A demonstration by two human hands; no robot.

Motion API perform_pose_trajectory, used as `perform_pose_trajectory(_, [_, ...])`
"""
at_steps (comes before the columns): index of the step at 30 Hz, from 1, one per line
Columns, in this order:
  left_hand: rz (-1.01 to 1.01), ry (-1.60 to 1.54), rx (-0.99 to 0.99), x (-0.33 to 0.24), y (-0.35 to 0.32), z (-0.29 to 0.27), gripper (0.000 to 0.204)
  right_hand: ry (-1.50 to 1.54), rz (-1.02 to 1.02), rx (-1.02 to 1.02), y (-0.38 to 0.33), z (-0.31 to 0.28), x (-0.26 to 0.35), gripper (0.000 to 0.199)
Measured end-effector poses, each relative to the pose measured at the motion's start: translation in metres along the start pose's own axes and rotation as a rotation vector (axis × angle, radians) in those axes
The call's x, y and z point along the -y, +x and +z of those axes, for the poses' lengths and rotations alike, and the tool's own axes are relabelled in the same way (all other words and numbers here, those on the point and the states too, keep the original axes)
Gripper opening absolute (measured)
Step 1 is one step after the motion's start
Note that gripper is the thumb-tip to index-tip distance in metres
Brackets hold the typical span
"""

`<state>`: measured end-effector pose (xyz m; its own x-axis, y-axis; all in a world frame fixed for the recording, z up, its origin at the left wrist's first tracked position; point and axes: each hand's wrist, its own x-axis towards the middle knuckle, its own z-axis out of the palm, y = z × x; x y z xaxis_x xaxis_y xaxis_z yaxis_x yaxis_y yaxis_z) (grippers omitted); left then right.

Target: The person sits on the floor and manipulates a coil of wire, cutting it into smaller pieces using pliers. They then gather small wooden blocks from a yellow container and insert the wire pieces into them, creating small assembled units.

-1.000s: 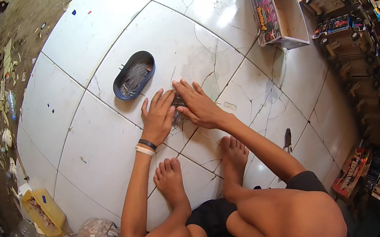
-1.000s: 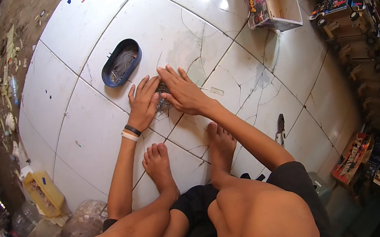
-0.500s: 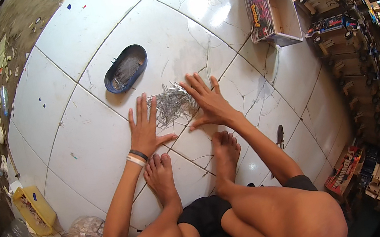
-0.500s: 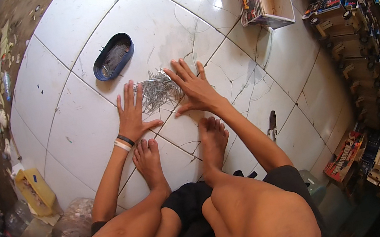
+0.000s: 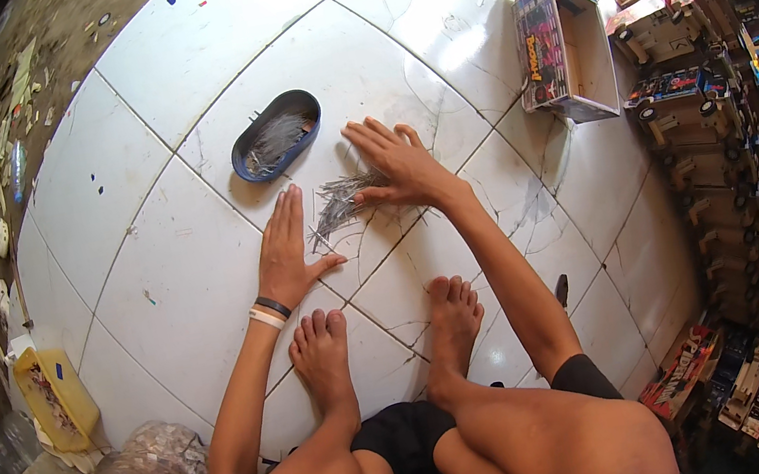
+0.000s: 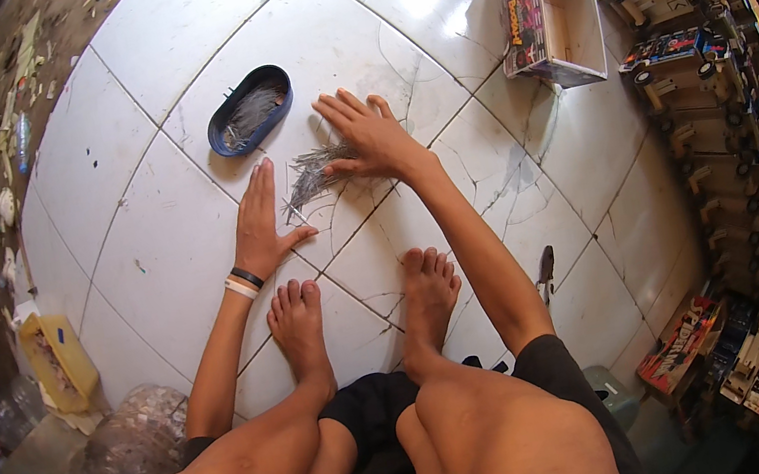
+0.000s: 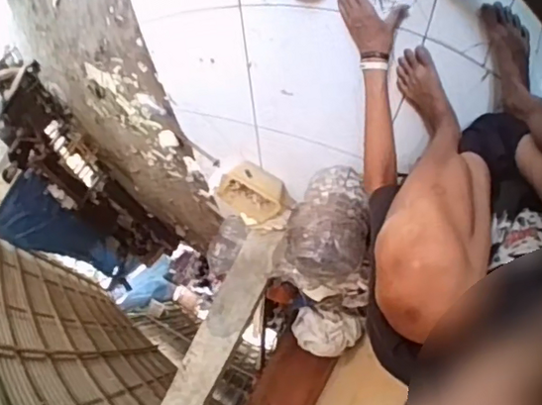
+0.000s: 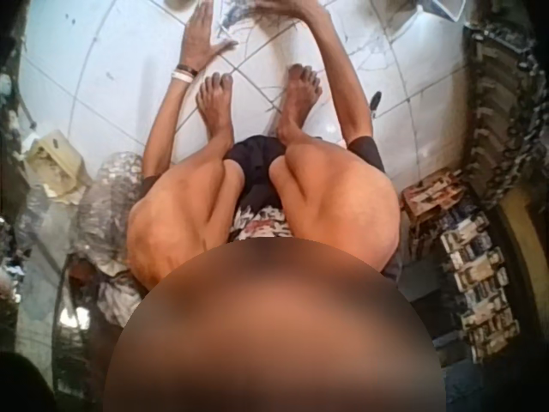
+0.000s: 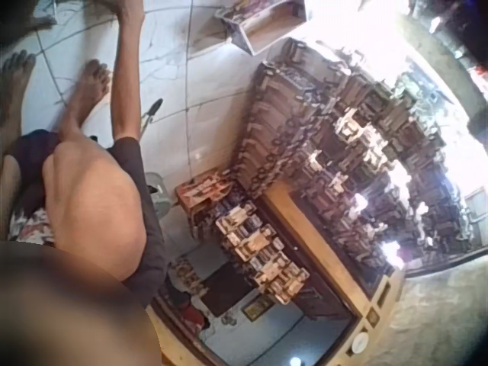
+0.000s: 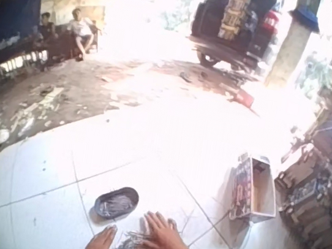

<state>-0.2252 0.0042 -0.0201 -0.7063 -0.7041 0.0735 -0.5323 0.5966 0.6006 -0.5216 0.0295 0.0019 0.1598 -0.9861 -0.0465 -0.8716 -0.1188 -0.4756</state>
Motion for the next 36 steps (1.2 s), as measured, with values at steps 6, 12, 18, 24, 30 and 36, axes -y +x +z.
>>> perform_pose_trajectory(6, [-0.034, 0.36, 0.159, -0.022, -0.002, 0.021, 0.079, 0.014, 0.005, 0.023, -0.043, 0.017, 0.031, 0.068])
perform_pose_trajectory(12, [-0.004, 0.248, 0.165, -0.026, 0.001, 0.019, 0.079, 0.6, 0.201, -0.207, -0.079, 0.0, 0.02, 0.069])
perform_pose_trajectory(18, [-0.219, 0.313, 0.157, -0.023, -0.027, 0.016, 0.091, 0.009, 0.614, -0.242, -0.129, 0.032, 0.034, 0.081])
perform_pose_trajectory(24, [-0.168, 0.303, 0.068, -0.045, 0.002, 0.048, 0.077, -0.047, 0.521, -0.112, -0.102, 0.082, 0.073, 0.083])
perform_pose_trajectory(30, [-0.127, 0.254, 0.092, -0.044, 0.01, 0.037, 0.073, 0.116, 0.506, -0.238, -0.095, 0.062, 0.075, 0.078])
perform_pose_trajectory(36, [-0.017, 0.138, 0.015, -0.022, 0.022, 0.02, 0.133, -0.023, 0.444, -0.329, -0.054, 0.036, 0.022, 0.072])
